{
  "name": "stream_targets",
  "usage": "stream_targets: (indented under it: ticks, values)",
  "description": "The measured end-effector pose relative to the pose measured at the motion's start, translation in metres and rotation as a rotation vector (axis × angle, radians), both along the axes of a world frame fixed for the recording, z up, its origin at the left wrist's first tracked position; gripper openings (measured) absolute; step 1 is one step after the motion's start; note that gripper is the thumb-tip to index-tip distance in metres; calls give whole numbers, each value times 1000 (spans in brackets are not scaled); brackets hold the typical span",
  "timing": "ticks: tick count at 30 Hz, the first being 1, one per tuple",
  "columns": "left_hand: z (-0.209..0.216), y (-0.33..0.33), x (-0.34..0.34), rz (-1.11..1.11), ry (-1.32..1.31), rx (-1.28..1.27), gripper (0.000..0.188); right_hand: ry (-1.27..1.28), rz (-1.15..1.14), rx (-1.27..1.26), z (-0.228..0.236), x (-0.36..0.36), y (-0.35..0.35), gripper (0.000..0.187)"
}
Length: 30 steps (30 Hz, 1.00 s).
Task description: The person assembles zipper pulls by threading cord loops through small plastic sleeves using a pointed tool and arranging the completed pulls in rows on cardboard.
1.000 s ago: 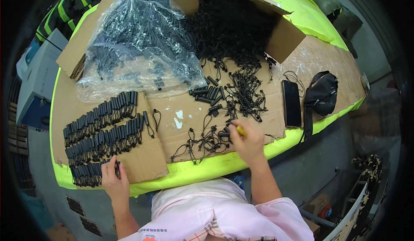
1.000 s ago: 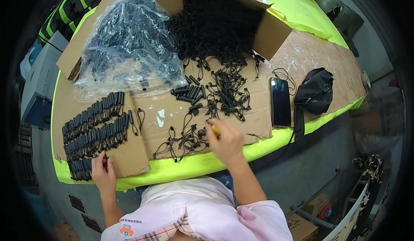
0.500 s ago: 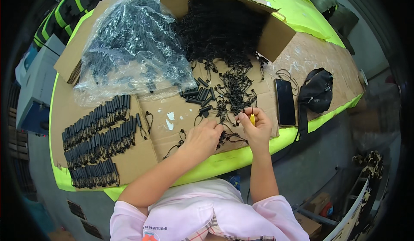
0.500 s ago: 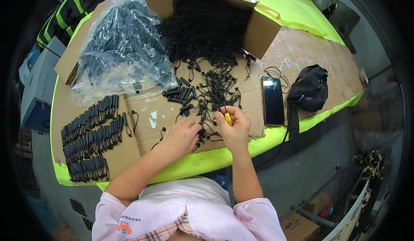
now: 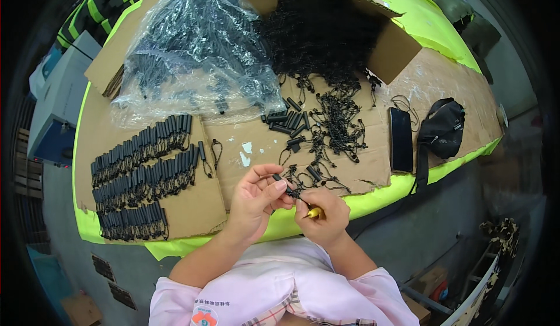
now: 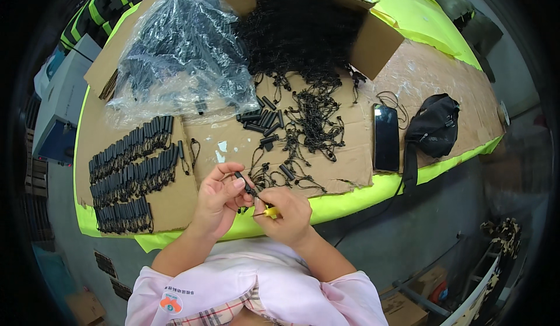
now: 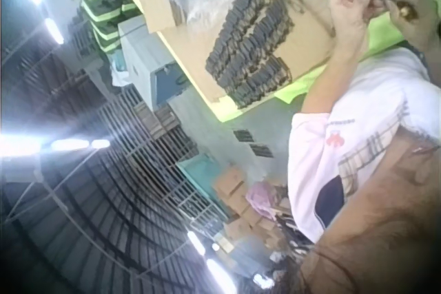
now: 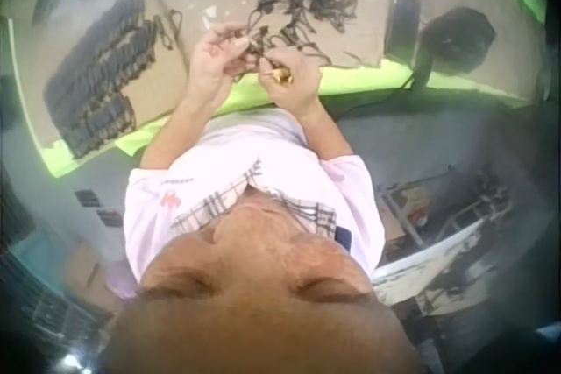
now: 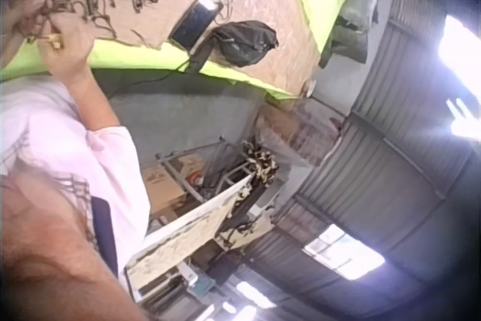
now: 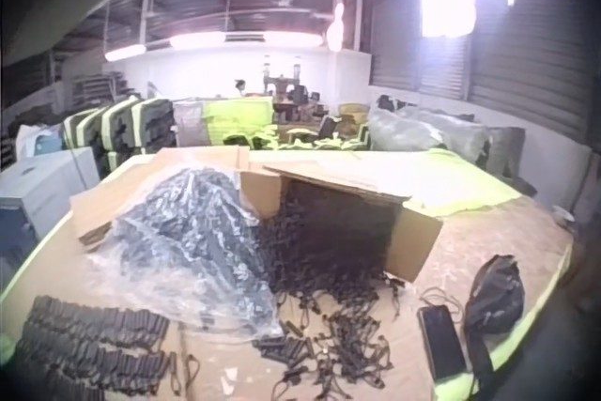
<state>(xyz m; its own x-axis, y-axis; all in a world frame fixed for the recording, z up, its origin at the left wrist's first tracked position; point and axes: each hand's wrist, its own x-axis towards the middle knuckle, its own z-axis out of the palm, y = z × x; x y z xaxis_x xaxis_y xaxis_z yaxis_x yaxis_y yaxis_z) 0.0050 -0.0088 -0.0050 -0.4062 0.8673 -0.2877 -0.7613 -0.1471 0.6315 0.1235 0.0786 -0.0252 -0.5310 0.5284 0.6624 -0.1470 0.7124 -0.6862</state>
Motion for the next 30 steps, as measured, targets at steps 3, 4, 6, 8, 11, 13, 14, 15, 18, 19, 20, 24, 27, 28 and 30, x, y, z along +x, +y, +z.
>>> stream_targets:
  ticks: [3, 4, 6, 8, 11, 13, 14, 15, 18, 19, 20, 24, 27, 28, 30]
  values:
    - [-2, -5, 3, 25, -62, 16, 24, -5, -77, 216, 0, -2, -1, 30]
    - [-3, -7, 3, 30, -66, 20, 24, -8, -72, 221, -1, -3, -3, 30]
    - [-4, -10, 3, 77, -74, -3, 24, -19, -108, 306, -1, -3, -6, 33]
    - [-4, -13, 2, 92, -74, 0, 23, -43, -89, 332, 3, -4, -7, 33]
    - [-5, -14, 1, 113, -76, -1, 22, -56, -84, 354, 4, -4, -7, 33]
    - [-5, -14, 1, 120, -80, -6, 22, -46, -95, 350, 2, -5, -7, 33]
    - [-5, -14, 1, 118, -73, -10, 23, -59, -69, 351, 1, -6, -6, 32]
    - [-5, -14, 2, 116, -66, -15, 23, -72, -43, 351, 1, -6, -5, 32]
    - [-5, -13, 2, 130, 15, -41, 26, -76, -47, 317, 1, -8, -5, 30]
    - [-6, -13, 2, 134, 15, -44, 26, -75, -43, 315, 1, -7, -4, 30]
    - [-9, -14, 2, 137, 83, -27, 29, -108, -10, 230, 1, -7, -4, 28]
    - [-11, -13, 5, 167, 177, 5, 37, -121, 79, 17, 7, -9, -4, 20]
    - [-12, -12, 7, 164, 296, 35, 41, -112, 135, -60, 6, -10, -3, 16]
    - [-12, -13, 8, 164, 297, 34, 41, -112, 135, -61, 6, -10, -4, 16]
    - [-11, -15, 10, 153, 460, 53, 41, -171, 198, -374, 8, -7, -7, 14]
